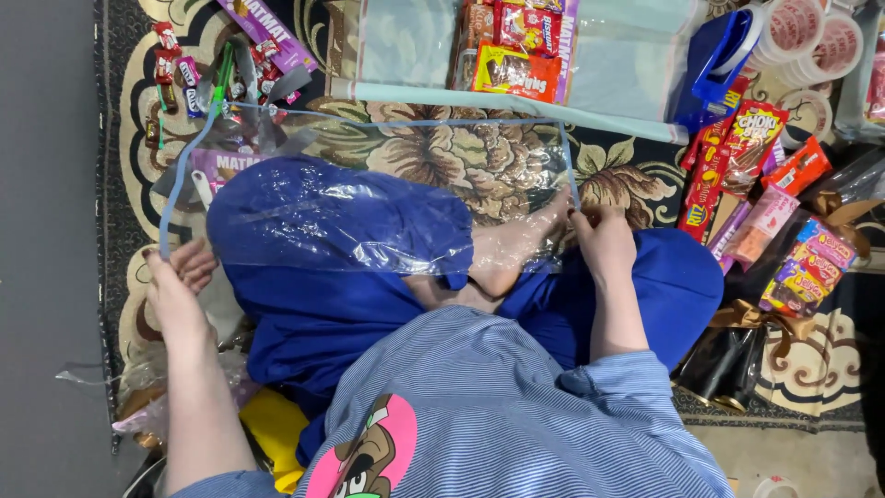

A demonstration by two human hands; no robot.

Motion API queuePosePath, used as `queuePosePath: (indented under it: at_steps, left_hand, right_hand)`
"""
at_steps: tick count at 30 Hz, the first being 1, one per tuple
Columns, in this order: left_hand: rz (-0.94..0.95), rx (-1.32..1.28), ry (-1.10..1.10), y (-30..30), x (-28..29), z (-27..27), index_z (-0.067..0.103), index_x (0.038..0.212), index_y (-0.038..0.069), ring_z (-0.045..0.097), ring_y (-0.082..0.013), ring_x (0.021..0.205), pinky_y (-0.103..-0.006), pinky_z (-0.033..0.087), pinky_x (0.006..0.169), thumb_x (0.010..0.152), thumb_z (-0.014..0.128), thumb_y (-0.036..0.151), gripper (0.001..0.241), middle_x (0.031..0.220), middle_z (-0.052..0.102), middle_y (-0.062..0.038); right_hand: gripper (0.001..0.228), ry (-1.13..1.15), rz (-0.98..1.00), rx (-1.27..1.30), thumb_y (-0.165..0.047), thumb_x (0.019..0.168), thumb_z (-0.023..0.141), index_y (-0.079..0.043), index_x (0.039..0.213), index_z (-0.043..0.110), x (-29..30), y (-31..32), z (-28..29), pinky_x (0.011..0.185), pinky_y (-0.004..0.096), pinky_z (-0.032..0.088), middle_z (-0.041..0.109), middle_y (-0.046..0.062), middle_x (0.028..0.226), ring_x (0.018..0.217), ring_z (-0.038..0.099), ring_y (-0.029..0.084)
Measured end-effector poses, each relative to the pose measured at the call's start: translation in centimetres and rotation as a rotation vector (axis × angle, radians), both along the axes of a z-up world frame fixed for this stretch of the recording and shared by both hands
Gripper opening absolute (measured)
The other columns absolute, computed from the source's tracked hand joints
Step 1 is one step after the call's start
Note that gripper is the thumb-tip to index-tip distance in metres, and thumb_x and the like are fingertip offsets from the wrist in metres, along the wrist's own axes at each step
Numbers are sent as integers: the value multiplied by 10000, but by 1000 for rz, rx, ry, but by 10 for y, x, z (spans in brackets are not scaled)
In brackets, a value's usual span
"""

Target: The person is arranging snack packets on a clear plastic sheet and then folding and taping the plastic to wrap them into a bouquet.

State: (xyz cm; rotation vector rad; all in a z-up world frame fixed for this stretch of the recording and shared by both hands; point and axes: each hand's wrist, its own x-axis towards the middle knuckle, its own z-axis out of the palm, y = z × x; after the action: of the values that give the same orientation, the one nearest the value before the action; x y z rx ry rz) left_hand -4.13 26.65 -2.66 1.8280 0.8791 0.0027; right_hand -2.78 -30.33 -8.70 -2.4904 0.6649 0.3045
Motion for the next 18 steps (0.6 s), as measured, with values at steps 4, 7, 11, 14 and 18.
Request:
queuePosePath:
  at_steps: [4,7,11,14,18]
  left_hand:
    - [-40,81,-9,-4,18,-1,527,1405,6,622,-190,1100,-335,493,916,1050,473,549,650,1234,637,-130]
    - [6,-241,-58,-23,38,31,464,1445,-9,523,-304,1404,-418,381,1154,962,161,569,812,1454,557,-215]
    - [132,-335,-123,-17,47,36,581,1335,98,678,-117,992,-222,507,797,913,210,636,778,1112,704,-63]
    - [-69,-197,-66,-17,47,34,622,1263,96,626,-63,808,-172,465,698,1007,434,331,396,970,703,-32]
    - [-152,-110,-84,-43,62,44,712,1125,80,595,-31,730,-138,434,645,1017,580,59,173,895,701,-5]
  right_hand:
    - [476,166,67,-71,-455,976,656,-5,1122,713,-2,2,-13,701,379,550,756,149,934,787,728,309]
    - [373,195,31,-5,-359,956,696,-22,1111,664,-2,0,-12,694,375,542,729,137,895,754,707,289]
    - [251,19,-114,340,-101,931,646,25,1148,654,-2,-2,4,691,301,564,743,150,933,766,719,225]
    - [234,-71,-167,509,-21,951,588,-2,1181,629,-5,-1,19,641,251,510,706,116,902,723,646,164]
    - [416,-193,-187,536,60,964,495,11,1369,578,-1,-5,53,720,286,585,703,138,953,787,708,203]
